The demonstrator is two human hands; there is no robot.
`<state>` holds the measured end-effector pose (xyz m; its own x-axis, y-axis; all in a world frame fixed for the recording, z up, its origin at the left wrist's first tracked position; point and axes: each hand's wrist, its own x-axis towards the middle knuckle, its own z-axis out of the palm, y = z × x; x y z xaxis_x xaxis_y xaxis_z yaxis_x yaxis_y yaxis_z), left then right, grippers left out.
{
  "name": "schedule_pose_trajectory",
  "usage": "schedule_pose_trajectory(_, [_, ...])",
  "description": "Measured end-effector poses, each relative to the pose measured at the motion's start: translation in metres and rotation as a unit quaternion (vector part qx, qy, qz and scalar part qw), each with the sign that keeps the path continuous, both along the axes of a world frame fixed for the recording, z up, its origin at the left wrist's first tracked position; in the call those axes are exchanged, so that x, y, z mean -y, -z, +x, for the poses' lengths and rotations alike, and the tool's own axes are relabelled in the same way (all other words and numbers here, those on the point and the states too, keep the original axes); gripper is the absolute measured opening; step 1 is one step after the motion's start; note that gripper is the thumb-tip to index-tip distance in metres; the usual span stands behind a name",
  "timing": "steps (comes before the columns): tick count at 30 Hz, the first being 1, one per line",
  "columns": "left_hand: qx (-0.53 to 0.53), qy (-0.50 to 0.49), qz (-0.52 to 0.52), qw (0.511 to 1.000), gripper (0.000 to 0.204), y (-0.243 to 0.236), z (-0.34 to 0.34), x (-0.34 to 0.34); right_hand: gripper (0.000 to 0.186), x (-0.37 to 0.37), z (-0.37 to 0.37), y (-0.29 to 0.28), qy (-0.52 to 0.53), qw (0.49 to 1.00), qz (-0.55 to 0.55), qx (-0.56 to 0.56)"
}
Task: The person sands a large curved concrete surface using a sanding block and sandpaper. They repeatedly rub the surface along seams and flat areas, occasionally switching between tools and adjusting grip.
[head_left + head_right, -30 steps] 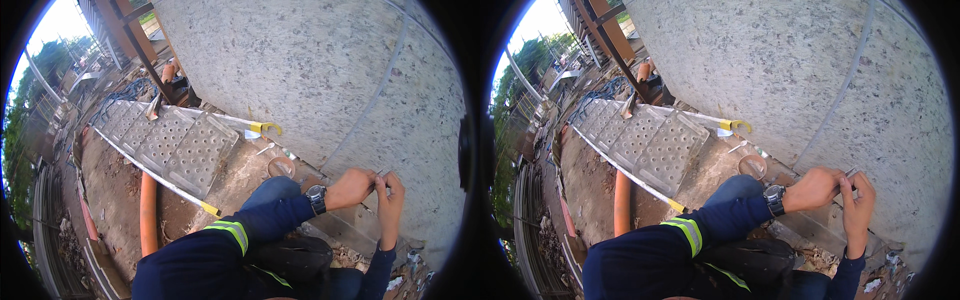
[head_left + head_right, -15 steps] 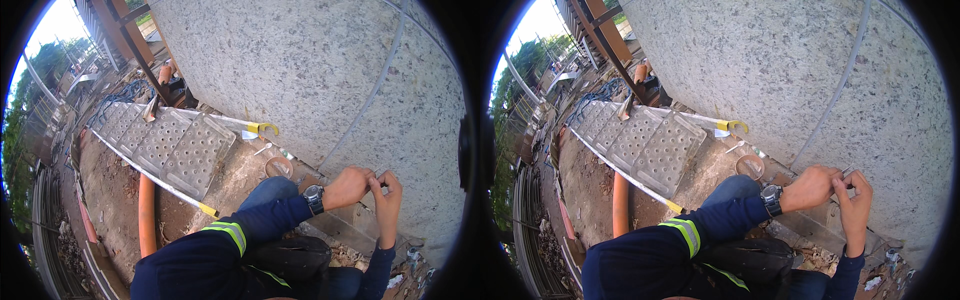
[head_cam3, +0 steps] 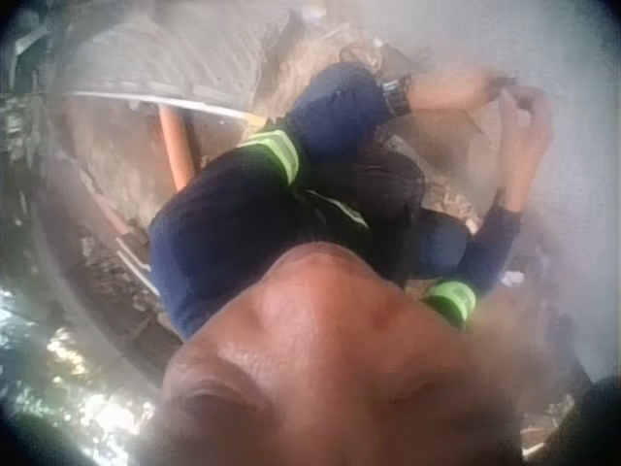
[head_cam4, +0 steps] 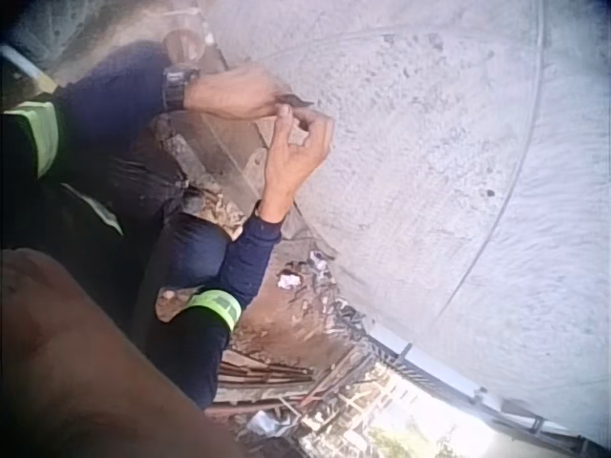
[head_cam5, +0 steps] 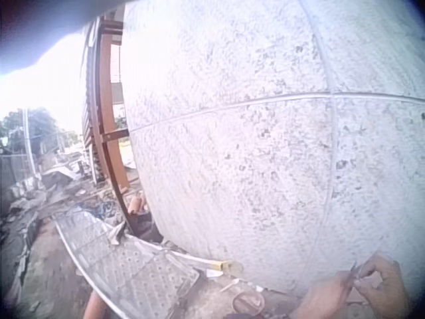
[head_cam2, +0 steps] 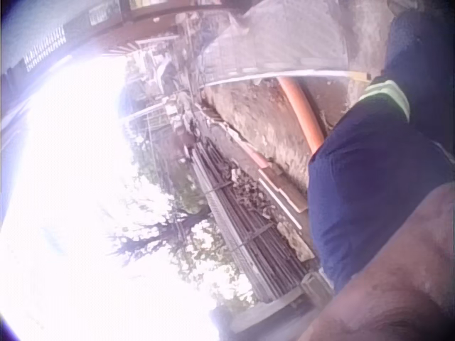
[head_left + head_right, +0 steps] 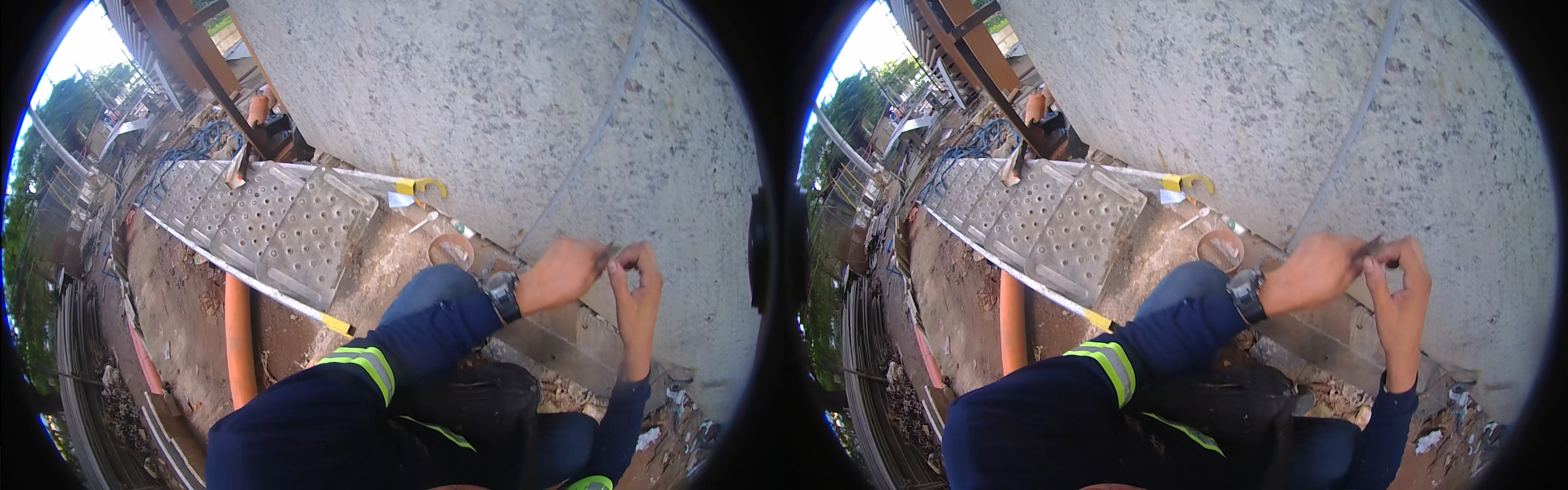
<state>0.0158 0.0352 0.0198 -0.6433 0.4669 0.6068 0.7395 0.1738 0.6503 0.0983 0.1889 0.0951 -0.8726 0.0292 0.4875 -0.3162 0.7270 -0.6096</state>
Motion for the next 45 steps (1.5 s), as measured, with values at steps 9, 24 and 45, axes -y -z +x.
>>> schedule_pose_trajectory(9, [0.052,0.062,-0.031,0.996,0.05,-0.088,0.026,0.083,0.05,0.023,0.017,-0.021,-0.009,1.0,-0.008,-0.021])
schedule_pose_trajectory(24, [0.045,0.102,-0.088,0.99,0.04,-0.142,0.075,0.116,0.033,0.042,0.05,-0.026,-0.241,0.931,-0.273,0.002])
schedule_pose_trajectory(45, [0.357,0.262,0.211,0.871,0.067,-0.017,0.012,0.062,0.038,-0.046,0.111,-0.01,0.076,0.957,-0.274,-0.051])
